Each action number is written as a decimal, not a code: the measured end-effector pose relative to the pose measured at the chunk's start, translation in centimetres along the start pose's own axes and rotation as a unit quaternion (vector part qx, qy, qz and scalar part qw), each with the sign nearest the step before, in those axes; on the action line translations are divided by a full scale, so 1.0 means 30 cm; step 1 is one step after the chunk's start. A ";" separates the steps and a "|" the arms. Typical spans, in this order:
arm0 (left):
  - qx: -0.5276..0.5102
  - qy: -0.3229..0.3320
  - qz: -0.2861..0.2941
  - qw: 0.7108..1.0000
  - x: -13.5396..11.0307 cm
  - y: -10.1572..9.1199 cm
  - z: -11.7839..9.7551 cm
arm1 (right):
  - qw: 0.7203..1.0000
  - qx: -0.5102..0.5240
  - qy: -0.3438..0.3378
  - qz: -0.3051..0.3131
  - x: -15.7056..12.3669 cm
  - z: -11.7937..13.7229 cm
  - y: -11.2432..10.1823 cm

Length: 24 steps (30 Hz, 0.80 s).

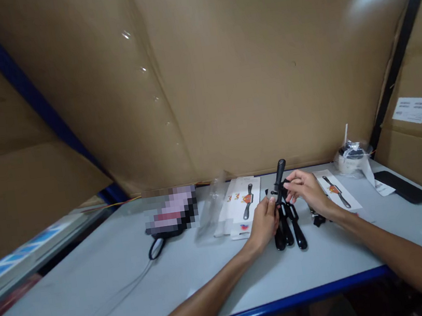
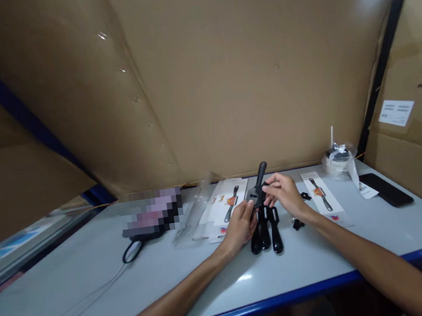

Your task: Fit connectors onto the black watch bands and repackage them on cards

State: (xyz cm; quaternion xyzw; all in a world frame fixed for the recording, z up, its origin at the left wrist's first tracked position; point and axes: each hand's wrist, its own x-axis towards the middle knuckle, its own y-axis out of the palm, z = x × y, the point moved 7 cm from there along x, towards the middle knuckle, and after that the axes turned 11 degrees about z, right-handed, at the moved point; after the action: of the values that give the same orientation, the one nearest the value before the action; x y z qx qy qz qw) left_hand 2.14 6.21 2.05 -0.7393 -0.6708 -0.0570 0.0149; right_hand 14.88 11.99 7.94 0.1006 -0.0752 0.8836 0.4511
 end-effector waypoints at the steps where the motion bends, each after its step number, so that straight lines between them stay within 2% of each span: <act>1: 0.010 0.009 -0.004 1.000 0.001 -0.002 0.001 | 1.000 -0.001 0.004 0.004 -0.004 -0.004 0.022; 3: 0.029 0.028 -0.013 0.999 0.002 -0.008 0.001 | 1.000 -0.018 0.007 -0.007 -0.010 -0.010 0.041; 7: 0.057 0.044 -0.022 0.997 0.002 -0.011 -0.002 | 0.997 -0.056 0.001 -0.055 -0.018 -0.020 0.030; 16: 0.067 0.036 -0.017 0.997 -0.006 0.003 -0.012 | 0.995 -0.071 -0.003 -0.063 -0.017 -0.054 0.038; 19: 0.032 0.013 0.013 0.999 -0.013 0.024 -0.012 | 0.996 -0.070 0.015 -0.054 -0.018 -0.055 0.044; 24: -0.022 -0.011 0.041 0.999 -0.023 0.046 -0.017 | 0.994 -0.094 0.047 0.004 -0.013 -0.066 0.066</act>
State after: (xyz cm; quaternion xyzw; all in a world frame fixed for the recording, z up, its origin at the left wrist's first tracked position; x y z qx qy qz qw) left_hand 3.40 5.35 2.55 -0.7670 -0.6385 -0.0630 -0.0061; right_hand 13.29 10.97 5.83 0.0159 -0.1375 0.8778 0.4585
